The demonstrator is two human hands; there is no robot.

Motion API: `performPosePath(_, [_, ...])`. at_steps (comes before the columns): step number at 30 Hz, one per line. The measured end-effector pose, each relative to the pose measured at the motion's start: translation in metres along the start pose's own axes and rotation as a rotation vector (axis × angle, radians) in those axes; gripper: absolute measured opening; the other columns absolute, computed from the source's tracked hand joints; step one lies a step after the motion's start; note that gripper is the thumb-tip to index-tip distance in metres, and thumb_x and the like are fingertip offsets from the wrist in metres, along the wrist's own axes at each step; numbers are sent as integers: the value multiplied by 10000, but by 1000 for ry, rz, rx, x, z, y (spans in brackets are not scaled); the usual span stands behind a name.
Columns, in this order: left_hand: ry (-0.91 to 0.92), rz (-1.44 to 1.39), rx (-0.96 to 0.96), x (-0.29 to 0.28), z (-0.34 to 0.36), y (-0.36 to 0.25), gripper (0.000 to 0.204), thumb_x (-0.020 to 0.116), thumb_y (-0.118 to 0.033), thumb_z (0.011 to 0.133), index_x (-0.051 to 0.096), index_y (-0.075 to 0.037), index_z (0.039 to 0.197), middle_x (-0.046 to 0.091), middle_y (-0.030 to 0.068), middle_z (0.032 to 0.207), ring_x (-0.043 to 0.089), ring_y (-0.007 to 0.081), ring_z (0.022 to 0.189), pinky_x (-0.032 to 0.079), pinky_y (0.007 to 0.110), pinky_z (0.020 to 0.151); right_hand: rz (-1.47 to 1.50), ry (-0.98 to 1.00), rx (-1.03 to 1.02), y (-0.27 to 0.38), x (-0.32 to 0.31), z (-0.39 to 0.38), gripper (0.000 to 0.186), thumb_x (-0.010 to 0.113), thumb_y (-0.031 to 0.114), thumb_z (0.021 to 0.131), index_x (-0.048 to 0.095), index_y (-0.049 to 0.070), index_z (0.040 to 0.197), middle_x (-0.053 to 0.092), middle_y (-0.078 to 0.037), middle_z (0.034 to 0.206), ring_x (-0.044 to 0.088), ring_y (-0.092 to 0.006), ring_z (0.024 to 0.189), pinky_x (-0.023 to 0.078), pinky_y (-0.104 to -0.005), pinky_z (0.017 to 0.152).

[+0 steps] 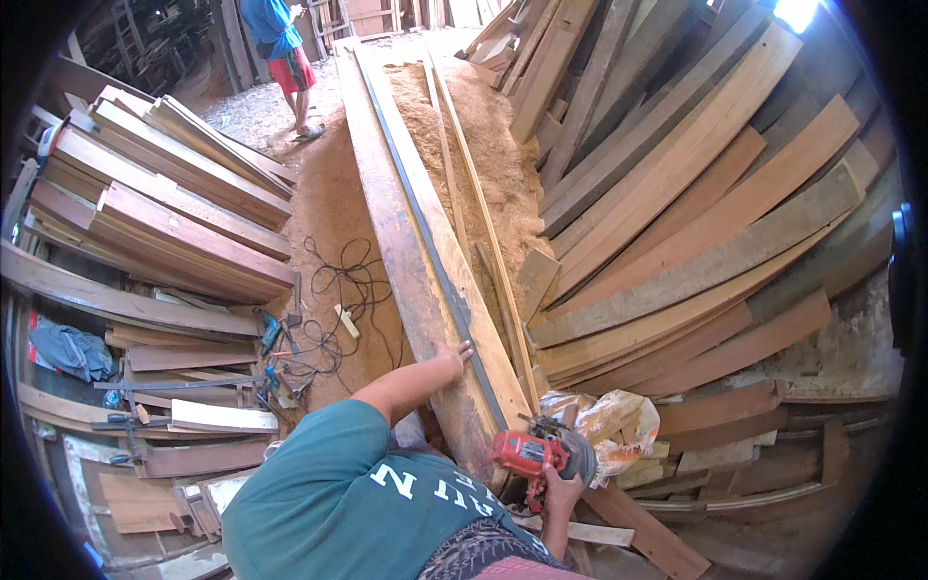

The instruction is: The person uses a power router to shape the edge of a long wooden beam and then uses a circular saw to cut along the edge of the timber.

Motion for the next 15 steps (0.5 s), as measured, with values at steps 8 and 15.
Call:
performPosePath(8, [-27,-173,-48,8,11,5,1160,832,-513,837,97,-307,1711,-127,-88,1781,-52,180,1642,344,784,1133,-16,-30,82,21,-27,-22,366,771,38,876,593,-33,1187,667,-73,768,607,-152,523,491,-325,443])
performPosePath(15, [-67,-178,-51,5,8,6,1117,770,-403,914,9,-256,1718,-99,-57,1791,122,270,1641,291,789,1154,-160,-5,-92,7,-33,-11,409,793,55,825,651,-13,1203,712,-112,846,668,-192,608,532,-354,517])
Point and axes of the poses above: each hand's wrist, its own z-axis towards the middle knuckle, its own x-axis out of the palm, y = z × x, the point moved 10 cm from there along z, towards the middle knuckle
